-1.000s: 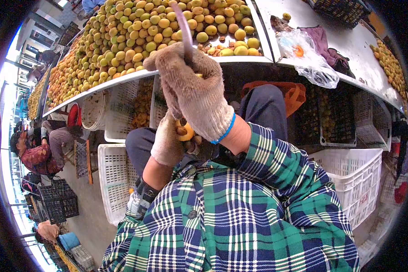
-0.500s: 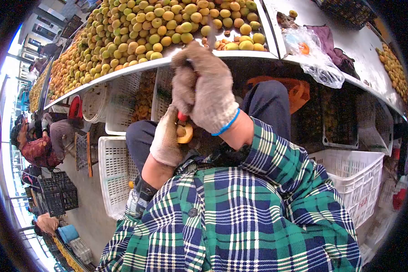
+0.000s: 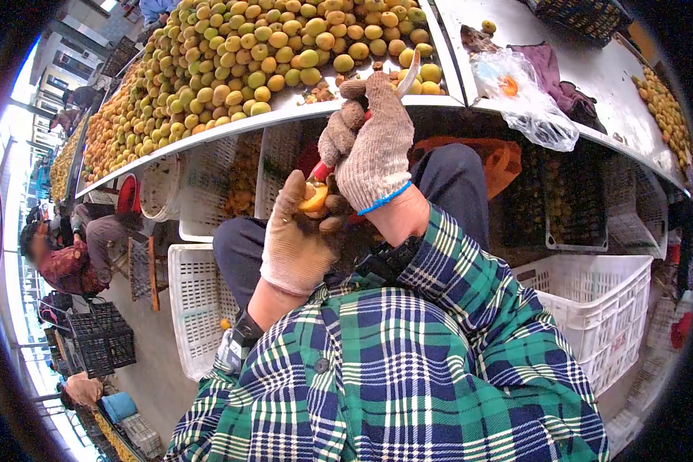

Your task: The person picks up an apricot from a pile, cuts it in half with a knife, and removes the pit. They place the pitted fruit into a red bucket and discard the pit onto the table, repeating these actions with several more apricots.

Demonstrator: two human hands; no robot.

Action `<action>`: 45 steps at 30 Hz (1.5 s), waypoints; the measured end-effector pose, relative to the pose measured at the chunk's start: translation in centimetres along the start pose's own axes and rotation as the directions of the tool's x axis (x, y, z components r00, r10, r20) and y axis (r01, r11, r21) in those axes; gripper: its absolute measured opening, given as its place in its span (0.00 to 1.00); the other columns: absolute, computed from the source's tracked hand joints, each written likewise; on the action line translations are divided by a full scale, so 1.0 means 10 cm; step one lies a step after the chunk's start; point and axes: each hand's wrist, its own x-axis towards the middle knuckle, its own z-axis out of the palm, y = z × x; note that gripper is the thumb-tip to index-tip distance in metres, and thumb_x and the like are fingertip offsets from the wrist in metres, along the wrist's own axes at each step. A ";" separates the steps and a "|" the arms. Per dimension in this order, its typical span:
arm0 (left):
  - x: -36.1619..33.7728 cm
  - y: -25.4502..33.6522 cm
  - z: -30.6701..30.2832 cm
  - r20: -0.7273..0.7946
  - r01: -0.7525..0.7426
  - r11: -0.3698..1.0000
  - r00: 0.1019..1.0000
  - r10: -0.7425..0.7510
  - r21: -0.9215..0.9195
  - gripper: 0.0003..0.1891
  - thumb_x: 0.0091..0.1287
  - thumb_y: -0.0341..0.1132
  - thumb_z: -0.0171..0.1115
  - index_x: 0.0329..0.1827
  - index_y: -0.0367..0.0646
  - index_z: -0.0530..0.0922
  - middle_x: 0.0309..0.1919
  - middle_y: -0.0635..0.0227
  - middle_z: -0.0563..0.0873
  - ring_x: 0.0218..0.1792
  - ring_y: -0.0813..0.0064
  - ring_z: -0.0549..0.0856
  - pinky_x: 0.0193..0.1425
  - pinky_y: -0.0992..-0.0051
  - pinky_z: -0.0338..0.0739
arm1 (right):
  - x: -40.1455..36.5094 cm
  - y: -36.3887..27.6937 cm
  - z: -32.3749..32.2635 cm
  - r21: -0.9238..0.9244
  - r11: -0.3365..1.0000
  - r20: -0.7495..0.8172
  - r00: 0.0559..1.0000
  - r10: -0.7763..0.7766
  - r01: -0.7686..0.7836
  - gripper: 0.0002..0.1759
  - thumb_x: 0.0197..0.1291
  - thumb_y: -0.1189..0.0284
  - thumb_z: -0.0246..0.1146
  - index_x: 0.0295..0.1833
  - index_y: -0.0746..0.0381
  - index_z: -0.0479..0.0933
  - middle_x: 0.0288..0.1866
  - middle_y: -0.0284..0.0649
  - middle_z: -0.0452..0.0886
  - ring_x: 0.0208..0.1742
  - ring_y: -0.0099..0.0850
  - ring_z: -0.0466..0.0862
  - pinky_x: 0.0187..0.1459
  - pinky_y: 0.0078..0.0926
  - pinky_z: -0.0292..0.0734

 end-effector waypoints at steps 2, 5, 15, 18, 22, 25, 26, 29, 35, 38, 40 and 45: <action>0.02 -0.01 -0.06 0.141 0.018 1.000 0.990 -0.018 0.001 0.21 0.70 0.51 0.57 0.57 0.44 0.74 0.38 0.70 0.78 0.34 0.79 0.76 0.37 0.82 0.70 | 0.02 -0.02 0.02 0.031 0.999 -0.062 0.998 0.027 -0.025 0.17 0.65 0.52 0.59 0.34 0.55 0.73 0.16 0.24 0.56 0.13 0.22 0.58 0.15 0.24 0.53; 0.02 -0.03 0.05 0.053 -0.080 0.996 0.995 0.079 0.027 0.21 0.70 0.51 0.59 0.56 0.45 0.74 0.37 0.71 0.77 0.33 0.79 0.75 0.35 0.83 0.70 | 0.14 -0.02 -0.12 0.182 0.980 -0.125 0.986 0.108 -0.084 0.16 0.66 0.55 0.55 0.36 0.57 0.70 0.16 0.25 0.57 0.12 0.24 0.56 0.15 0.28 0.52; 0.47 0.33 -0.30 -0.221 -0.364 0.927 0.900 0.376 0.093 0.07 0.66 0.30 0.64 0.43 0.38 0.77 0.34 0.65 0.80 0.33 0.76 0.79 0.29 0.83 0.71 | 0.36 0.02 -0.32 0.100 0.995 -0.310 0.950 0.046 -0.016 0.14 0.65 0.58 0.58 0.33 0.57 0.69 0.14 0.26 0.55 0.10 0.24 0.53 0.16 0.27 0.50; 0.72 0.47 -0.48 -0.261 -0.399 0.895 0.858 0.442 0.202 0.07 0.65 0.29 0.65 0.42 0.38 0.76 0.33 0.64 0.81 0.34 0.74 0.81 0.31 0.80 0.75 | 0.45 0.06 -0.36 -0.284 0.933 -0.423 0.902 0.086 -0.222 0.12 0.59 0.64 0.61 0.28 0.58 0.70 0.13 0.29 0.63 0.07 0.25 0.58 0.12 0.30 0.53; 0.87 0.47 -0.58 -0.268 -0.404 0.840 0.818 0.509 0.363 0.07 0.65 0.32 0.65 0.44 0.44 0.78 0.37 0.68 0.81 0.36 0.75 0.82 0.33 0.78 0.75 | 0.16 0.31 -0.36 -0.832 0.497 -0.201 0.969 0.141 -0.245 0.16 0.50 0.60 0.72 0.37 0.60 0.79 0.29 0.44 0.83 0.21 0.41 0.81 0.23 0.35 0.77; 0.90 0.48 -0.56 -0.298 -0.401 0.867 0.824 0.483 0.296 0.08 0.65 0.32 0.65 0.45 0.44 0.78 0.37 0.69 0.81 0.37 0.74 0.82 0.34 0.78 0.76 | 0.41 0.70 -0.92 -0.955 0.125 0.247 0.956 -0.159 0.268 0.20 0.55 0.63 0.67 0.52 0.60 0.77 0.28 0.41 0.80 0.15 0.26 0.75 0.15 0.28 0.70; 0.87 0.55 -0.59 -0.290 -0.405 0.871 0.829 0.478 0.279 0.08 0.66 0.33 0.65 0.44 0.44 0.78 0.35 0.69 0.81 0.35 0.74 0.81 0.34 0.77 0.77 | 0.38 0.63 -0.89 -0.952 0.126 0.258 0.953 -0.161 0.279 0.20 0.55 0.63 0.67 0.52 0.60 0.77 0.28 0.41 0.80 0.15 0.26 0.75 0.15 0.28 0.70; 0.72 0.91 -0.64 -0.323 -0.454 0.869 0.807 0.495 0.197 0.07 0.67 0.34 0.63 0.40 0.42 0.75 0.29 0.66 0.80 0.30 0.71 0.81 0.31 0.76 0.77 | 0.26 0.34 -0.68 -0.738 0.632 -0.279 0.960 0.034 -0.237 0.22 0.58 0.68 0.63 0.56 0.66 0.73 0.24 0.40 0.75 0.19 0.26 0.76 0.17 0.28 0.74; 0.45 2.03 -1.22 -0.481 -0.379 0.596 0.358 0.800 0.708 0.25 0.67 0.52 0.58 0.55 0.39 0.75 0.44 0.60 0.80 0.45 0.64 0.79 0.58 0.62 0.72 | 0.17 0.22 -0.82 -0.510 0.768 -0.302 0.917 0.261 -0.387 0.03 0.60 0.75 0.57 0.38 0.56 0.69 0.24 0.34 0.71 0.18 0.26 0.72 0.18 0.30 0.74; 0.54 2.24 -1.25 -0.452 -0.363 0.533 0.289 0.844 0.764 0.26 0.66 0.51 0.60 0.56 0.37 0.77 0.51 0.58 0.80 0.50 0.63 0.78 0.63 0.61 0.67 | 0.01 0.27 -0.76 -0.487 0.768 -0.356 0.898 0.260 -0.416 0.17 0.67 0.67 0.54 0.61 0.52 0.70 0.26 0.33 0.72 0.16 0.26 0.72 0.17 0.31 0.75; 0.66 2.23 -1.18 -0.216 -0.284 0.324 0.353 0.910 0.902 0.25 0.66 0.46 0.62 0.57 0.34 0.78 0.54 0.61 0.82 0.52 0.66 0.79 0.61 0.69 0.69 | -0.02 0.29 -0.84 -0.640 0.671 -0.233 0.927 0.295 -0.375 0.24 0.68 0.64 0.56 0.69 0.51 0.65 0.26 0.32 0.72 0.14 0.23 0.70 0.16 0.26 0.73; 1.21 1.99 -0.59 0.316 0.349 -0.508 0.479 0.819 0.788 0.27 0.62 0.47 0.65 0.59 0.36 0.77 0.54 0.49 0.81 0.57 0.52 0.80 0.63 0.66 0.72 | 0.08 0.31 -1.03 -0.822 0.521 -0.170 0.972 0.162 -0.231 0.26 0.64 0.67 0.59 0.67 0.57 0.66 0.26 0.32 0.72 0.14 0.20 0.71 0.15 0.21 0.71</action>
